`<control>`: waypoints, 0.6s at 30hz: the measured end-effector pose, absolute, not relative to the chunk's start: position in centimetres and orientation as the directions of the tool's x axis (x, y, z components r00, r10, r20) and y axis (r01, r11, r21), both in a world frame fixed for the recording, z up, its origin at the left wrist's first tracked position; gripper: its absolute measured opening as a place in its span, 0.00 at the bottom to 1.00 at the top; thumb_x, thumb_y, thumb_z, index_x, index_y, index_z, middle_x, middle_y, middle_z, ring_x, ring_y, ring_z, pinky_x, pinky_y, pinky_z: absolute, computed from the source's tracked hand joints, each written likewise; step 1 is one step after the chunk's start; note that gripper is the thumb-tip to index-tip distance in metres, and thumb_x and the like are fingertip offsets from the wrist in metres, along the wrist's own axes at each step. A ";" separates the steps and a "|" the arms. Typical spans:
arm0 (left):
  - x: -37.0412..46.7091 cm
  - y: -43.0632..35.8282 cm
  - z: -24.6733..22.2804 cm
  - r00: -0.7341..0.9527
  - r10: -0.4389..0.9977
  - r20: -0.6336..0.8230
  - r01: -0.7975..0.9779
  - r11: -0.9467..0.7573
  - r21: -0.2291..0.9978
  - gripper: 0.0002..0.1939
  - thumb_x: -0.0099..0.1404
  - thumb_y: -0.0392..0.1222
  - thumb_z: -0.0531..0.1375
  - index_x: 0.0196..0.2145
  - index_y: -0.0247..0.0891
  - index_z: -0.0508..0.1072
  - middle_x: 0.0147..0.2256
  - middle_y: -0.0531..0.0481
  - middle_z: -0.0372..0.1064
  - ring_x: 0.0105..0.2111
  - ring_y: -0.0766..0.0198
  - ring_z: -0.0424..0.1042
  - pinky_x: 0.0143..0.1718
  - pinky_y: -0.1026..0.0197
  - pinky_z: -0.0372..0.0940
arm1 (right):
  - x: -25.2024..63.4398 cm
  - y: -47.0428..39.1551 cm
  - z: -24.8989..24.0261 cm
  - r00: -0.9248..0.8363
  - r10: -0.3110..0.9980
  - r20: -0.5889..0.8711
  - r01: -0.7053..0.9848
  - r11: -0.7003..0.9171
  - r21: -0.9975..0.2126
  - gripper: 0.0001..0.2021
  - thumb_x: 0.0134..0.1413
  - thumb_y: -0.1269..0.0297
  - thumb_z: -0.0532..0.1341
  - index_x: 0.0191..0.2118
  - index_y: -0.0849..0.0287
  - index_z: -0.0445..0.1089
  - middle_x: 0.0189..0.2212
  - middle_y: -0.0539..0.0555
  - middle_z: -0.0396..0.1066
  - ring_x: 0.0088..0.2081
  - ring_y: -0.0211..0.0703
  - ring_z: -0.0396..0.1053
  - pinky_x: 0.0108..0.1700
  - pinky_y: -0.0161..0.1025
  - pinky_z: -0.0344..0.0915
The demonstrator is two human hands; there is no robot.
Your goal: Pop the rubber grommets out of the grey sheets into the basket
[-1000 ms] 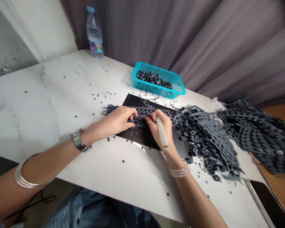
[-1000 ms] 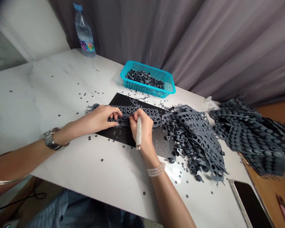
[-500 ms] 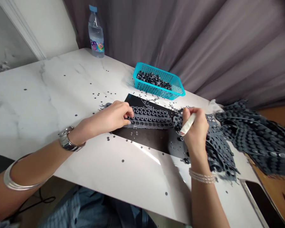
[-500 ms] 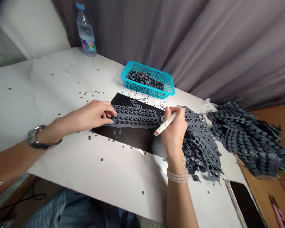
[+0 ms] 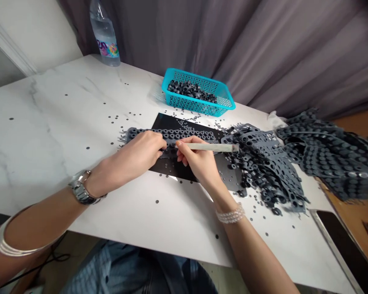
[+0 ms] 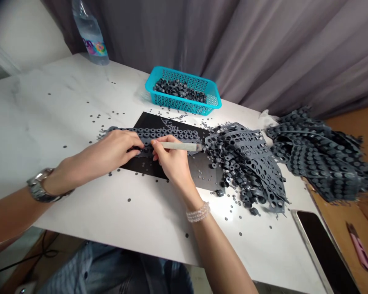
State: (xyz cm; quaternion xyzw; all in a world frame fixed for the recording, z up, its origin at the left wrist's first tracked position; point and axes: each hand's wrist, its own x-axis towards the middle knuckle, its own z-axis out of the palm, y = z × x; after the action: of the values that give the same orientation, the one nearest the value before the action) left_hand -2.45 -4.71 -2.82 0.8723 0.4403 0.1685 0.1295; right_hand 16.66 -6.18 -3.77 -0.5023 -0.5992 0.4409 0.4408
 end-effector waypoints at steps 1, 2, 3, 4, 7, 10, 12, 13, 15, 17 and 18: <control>-2.4 -4.6 -2.8 0.546 0.819 0.177 0.721 -0.567 0.399 0.10 0.63 0.37 0.56 0.37 0.37 0.78 0.37 0.45 0.75 0.41 0.56 0.72 0.45 0.56 0.61 | 16.5 -6.1 -4.0 -0.118 0.990 0.078 0.233 0.104 -0.967 0.14 0.57 0.53 0.61 0.31 0.60 0.68 0.20 0.48 0.68 0.20 0.33 0.64 0.23 0.32 0.58; -2.3 -4.5 -2.7 0.538 0.825 0.173 0.718 -0.556 0.419 0.10 0.62 0.37 0.57 0.36 0.38 0.79 0.36 0.45 0.75 0.40 0.56 0.72 0.45 0.56 0.62 | 16.3 -6.0 -4.2 -0.129 0.989 0.078 0.263 0.110 -0.958 0.14 0.57 0.53 0.60 0.29 0.60 0.68 0.19 0.48 0.68 0.20 0.34 0.64 0.23 0.32 0.59; -2.3 -4.5 -2.6 0.530 0.831 0.170 0.717 -0.546 0.433 0.09 0.61 0.37 0.58 0.35 0.38 0.79 0.35 0.46 0.75 0.39 0.56 0.72 0.44 0.57 0.62 | 16.1 -6.0 -4.4 -0.137 0.987 0.086 0.298 0.123 -0.947 0.15 0.58 0.54 0.59 0.27 0.60 0.67 0.19 0.48 0.68 0.20 0.34 0.65 0.24 0.32 0.59; -2.2 -4.5 -2.5 0.525 0.834 0.167 0.717 -0.540 0.440 0.09 0.61 0.36 0.58 0.35 0.38 0.79 0.34 0.46 0.75 0.38 0.57 0.72 0.43 0.57 0.62 | 15.9 -5.9 -4.5 -0.141 0.985 0.099 0.328 0.141 -0.934 0.15 0.59 0.55 0.59 0.26 0.59 0.67 0.18 0.48 0.68 0.20 0.35 0.66 0.25 0.33 0.60; -2.0 -4.5 -2.0 0.520 0.840 0.158 0.717 -0.529 0.453 0.09 0.59 0.35 0.58 0.32 0.39 0.80 0.31 0.48 0.75 0.34 0.59 0.72 0.41 0.58 0.62 | 15.4 -5.8 -4.6 -0.132 0.982 0.136 0.365 0.176 -0.914 0.13 0.59 0.57 0.58 0.27 0.58 0.65 0.18 0.47 0.68 0.20 0.35 0.67 0.27 0.33 0.62; -1.9 -4.6 -1.6 0.506 0.850 0.147 0.725 -0.512 0.462 0.10 0.58 0.34 0.58 0.31 0.39 0.80 0.28 0.49 0.75 0.31 0.60 0.71 0.38 0.59 0.62 | 15.2 -5.7 -4.5 -0.130 0.980 0.148 0.369 0.186 -0.911 0.11 0.60 0.58 0.58 0.28 0.57 0.63 0.18 0.46 0.68 0.20 0.35 0.68 0.28 0.33 0.63; -1.8 -4.7 -1.4 0.497 0.857 0.136 0.731 -0.497 0.467 0.10 0.58 0.34 0.58 0.30 0.39 0.80 0.27 0.50 0.74 0.30 0.61 0.71 0.37 0.59 0.61 | 15.2 -5.7 -4.4 -0.134 0.979 0.152 0.377 0.192 -0.906 0.12 0.60 0.58 0.57 0.28 0.57 0.62 0.18 0.46 0.68 0.20 0.36 0.68 0.29 0.33 0.63; -1.8 -4.7 -1.4 0.494 0.860 0.127 0.733 -0.491 0.470 0.10 0.58 0.35 0.58 0.30 0.39 0.80 0.26 0.50 0.74 0.29 0.61 0.71 0.36 0.60 0.61 | 15.2 -5.8 -4.4 -0.136 0.979 0.154 0.383 0.195 -0.903 0.12 0.61 0.58 0.57 0.28 0.57 0.62 0.18 0.46 0.68 0.21 0.36 0.69 0.29 0.33 0.62; -1.7 -4.7 -1.2 0.495 0.862 0.109 0.734 -0.482 0.478 0.10 0.58 0.35 0.58 0.29 0.39 0.80 0.25 0.50 0.73 0.28 0.62 0.70 0.35 0.60 0.60 | 15.2 -5.8 -4.4 -0.140 0.977 0.158 0.399 0.202 -0.895 0.12 0.61 0.58 0.56 0.28 0.56 0.62 0.18 0.46 0.68 0.22 0.37 0.69 0.29 0.33 0.62; -1.7 -4.8 -1.0 0.496 0.863 0.098 0.734 -0.477 0.483 0.09 0.58 0.35 0.58 0.29 0.39 0.80 0.23 0.51 0.72 0.27 0.63 0.69 0.33 0.61 0.59 | 15.2 -5.8 -4.5 -0.147 0.976 0.162 0.406 0.209 -0.889 0.11 0.61 0.59 0.56 0.28 0.56 0.62 0.18 0.46 0.68 0.22 0.37 0.69 0.29 0.34 0.63; -1.6 -4.8 -0.9 0.495 0.863 0.097 0.735 -0.476 0.483 0.09 0.58 0.35 0.58 0.28 0.39 0.80 0.22 0.51 0.72 0.26 0.63 0.68 0.33 0.61 0.58 | 15.2 -5.8 -4.5 -0.150 0.975 0.166 0.403 0.213 -0.890 0.11 0.61 0.59 0.56 0.28 0.56 0.62 0.18 0.46 0.69 0.22 0.37 0.70 0.29 0.34 0.63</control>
State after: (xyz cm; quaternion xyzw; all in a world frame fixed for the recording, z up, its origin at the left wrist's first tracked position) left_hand -1.64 -4.79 -0.94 0.8428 0.4741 0.1661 0.1933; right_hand 15.23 -5.79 -4.53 -0.5152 -0.6687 0.3576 0.3994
